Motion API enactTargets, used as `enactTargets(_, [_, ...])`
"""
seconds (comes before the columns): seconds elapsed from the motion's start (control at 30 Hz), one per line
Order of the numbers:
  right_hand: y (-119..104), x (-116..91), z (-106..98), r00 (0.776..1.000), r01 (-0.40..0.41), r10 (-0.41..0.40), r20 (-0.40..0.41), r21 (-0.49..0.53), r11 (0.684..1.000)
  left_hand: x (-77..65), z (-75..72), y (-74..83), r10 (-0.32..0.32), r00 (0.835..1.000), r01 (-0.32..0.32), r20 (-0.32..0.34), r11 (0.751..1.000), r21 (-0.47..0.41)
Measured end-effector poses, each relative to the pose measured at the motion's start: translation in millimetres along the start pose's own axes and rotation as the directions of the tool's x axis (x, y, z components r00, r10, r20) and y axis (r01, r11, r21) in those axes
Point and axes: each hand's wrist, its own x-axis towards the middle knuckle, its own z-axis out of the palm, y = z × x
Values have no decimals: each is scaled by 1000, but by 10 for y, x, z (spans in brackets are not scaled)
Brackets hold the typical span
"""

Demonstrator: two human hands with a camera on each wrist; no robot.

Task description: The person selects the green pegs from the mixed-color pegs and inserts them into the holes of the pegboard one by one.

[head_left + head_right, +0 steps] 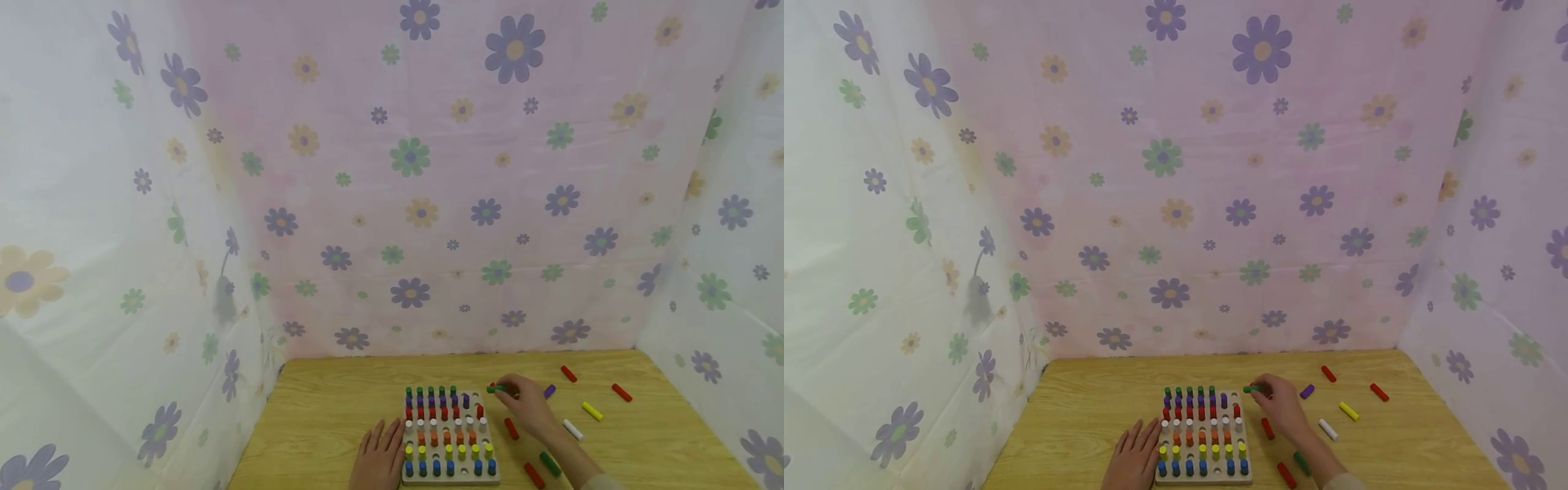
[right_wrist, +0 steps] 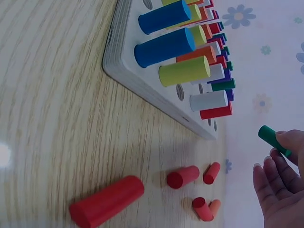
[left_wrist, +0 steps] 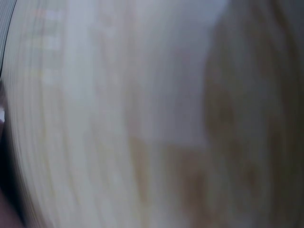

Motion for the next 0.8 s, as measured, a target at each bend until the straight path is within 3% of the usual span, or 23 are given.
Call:
enactTargets(0.47, [-81,137,297,999,33,-35,-19,-64,997,-22,-81,19,7,1000,-7,-12,999,-38])
enactTargets(0.8, [-35,211,459,1000,18,-20,-11,-106,994,-12,-36,-15,6,1000,-6,3,999,-33])
